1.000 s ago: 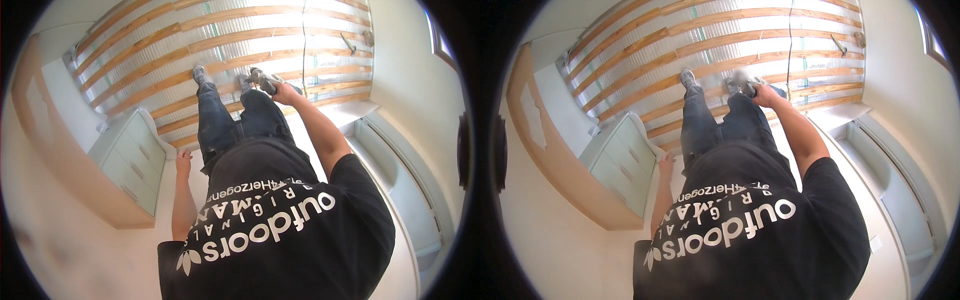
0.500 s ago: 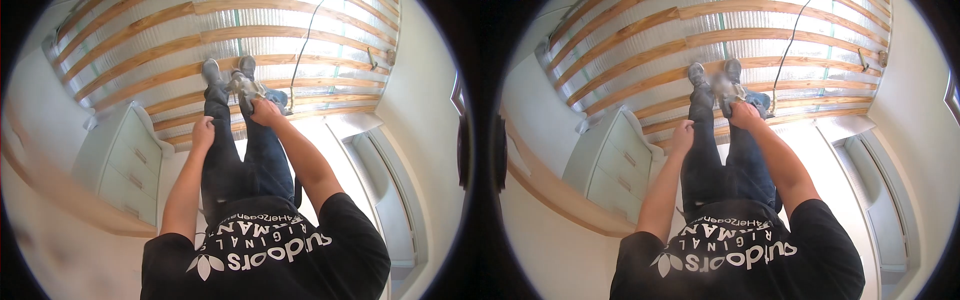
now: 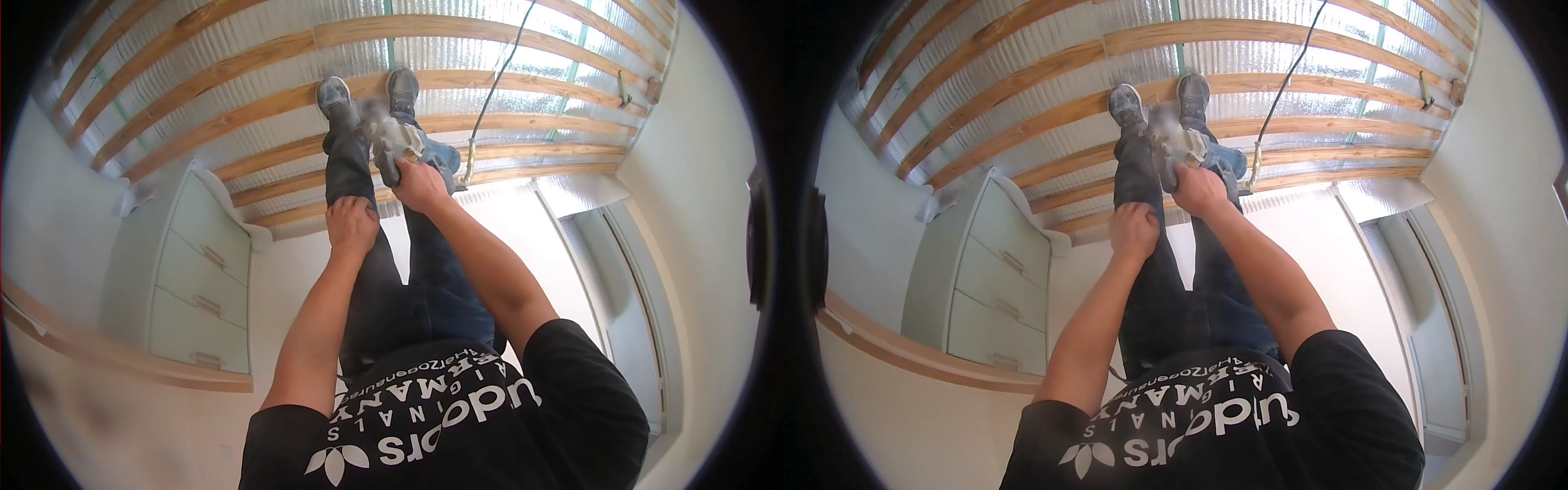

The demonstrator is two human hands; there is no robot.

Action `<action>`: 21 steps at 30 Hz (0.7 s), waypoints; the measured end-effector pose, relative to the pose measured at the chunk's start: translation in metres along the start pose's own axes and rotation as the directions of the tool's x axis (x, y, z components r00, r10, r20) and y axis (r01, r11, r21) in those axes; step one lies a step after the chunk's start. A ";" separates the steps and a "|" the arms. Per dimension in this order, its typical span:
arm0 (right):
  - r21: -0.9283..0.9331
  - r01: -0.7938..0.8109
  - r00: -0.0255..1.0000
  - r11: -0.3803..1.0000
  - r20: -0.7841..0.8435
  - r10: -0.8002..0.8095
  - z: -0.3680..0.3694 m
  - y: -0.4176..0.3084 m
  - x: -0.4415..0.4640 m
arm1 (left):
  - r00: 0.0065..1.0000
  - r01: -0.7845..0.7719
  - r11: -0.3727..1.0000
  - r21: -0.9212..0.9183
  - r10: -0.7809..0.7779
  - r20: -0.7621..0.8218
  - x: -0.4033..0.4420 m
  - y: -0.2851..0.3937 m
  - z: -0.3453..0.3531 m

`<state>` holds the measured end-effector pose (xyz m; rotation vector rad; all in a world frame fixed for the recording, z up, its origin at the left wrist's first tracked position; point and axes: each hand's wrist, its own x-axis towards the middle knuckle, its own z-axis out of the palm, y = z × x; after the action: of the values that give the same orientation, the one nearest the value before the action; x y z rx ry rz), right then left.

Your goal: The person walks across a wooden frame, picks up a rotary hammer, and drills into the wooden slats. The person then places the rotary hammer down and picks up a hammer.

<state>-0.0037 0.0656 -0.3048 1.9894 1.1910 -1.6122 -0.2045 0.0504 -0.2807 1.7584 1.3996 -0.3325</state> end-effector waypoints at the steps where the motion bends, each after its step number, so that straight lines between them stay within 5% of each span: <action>1: -0.005 -0.004 1.000 1.000 0.006 0.004 -0.002 0.000 0.002 | 1.000 0.012 1.000 -0.010 -0.012 0.011 0.001 0.001 0.001; 21: -0.007 -0.015 0.997 1.000 0.071 0.015 -0.010 -0.014 0.018 | 0.996 0.060 0.998 0.005 -0.060 0.064 -0.002 0.005 0.024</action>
<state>-0.0071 0.0882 -0.3152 1.9161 1.1510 -1.6545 -0.1939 0.0313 -0.2920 1.6963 1.4085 -0.4200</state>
